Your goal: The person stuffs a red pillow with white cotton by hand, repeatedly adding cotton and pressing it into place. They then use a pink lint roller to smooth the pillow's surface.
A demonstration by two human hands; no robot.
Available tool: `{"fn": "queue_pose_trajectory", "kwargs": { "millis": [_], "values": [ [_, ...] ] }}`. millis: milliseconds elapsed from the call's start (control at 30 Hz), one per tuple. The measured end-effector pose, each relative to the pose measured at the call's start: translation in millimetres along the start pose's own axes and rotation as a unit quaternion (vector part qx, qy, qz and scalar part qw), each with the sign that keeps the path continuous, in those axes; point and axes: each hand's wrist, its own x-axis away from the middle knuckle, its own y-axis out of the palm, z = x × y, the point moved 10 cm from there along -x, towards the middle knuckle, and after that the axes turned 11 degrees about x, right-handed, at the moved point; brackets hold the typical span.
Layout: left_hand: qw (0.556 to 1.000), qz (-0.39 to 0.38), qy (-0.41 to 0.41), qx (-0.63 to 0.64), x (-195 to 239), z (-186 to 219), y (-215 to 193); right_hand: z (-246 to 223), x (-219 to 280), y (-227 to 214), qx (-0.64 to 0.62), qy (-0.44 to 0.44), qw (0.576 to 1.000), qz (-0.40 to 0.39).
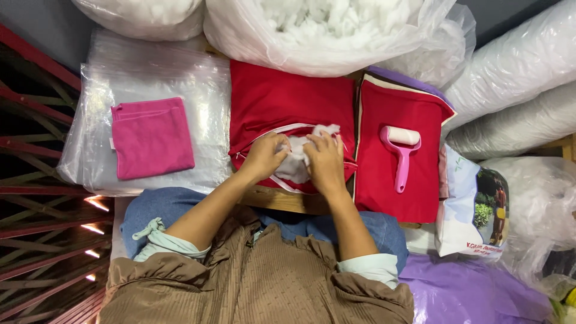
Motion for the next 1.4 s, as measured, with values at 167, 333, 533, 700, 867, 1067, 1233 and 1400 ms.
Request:
{"fn": "queue_pose_trajectory", "kwargs": {
  "millis": [167, 333, 533, 700, 867, 1067, 1233, 1400],
  "values": [
    [0.986, 0.12, 0.112, -0.01, 15, 63, -55, 49, 4, -24, -0.064, 0.091, 0.993, 0.044],
    [0.927, 0.005, 0.249, -0.282, 22, 17, 27, 4, 21, 29, -0.033, 0.005, 0.994, -0.103],
    [0.939, -0.071, 0.209, -0.264, 29, 52, 17, -5, 28, 27, -0.063, -0.008, 0.957, -0.284],
    [0.937, 0.038, 0.274, -0.215, 35, 91, -2, 38, 14, -40, -0.266, 0.105, 0.951, -0.115],
    [0.858, 0.041, 0.378, -0.346, 35, 45, 63, 20, 9, 24, -0.109, 0.095, 0.969, -0.198],
    [0.837, 0.044, 0.394, -0.377, 36, 48, 55, 50, 19, 24, -0.098, 0.119, 0.983, -0.102],
    [0.835, 0.065, 0.389, -0.385, 40, 61, 29, 67, 15, -43, -0.235, 0.144, 0.961, -0.007],
    [0.904, -0.039, 0.271, -0.328, 36, 48, 30, 36, 21, -26, -0.22, 0.075, 0.962, -0.142]
  ]
}}
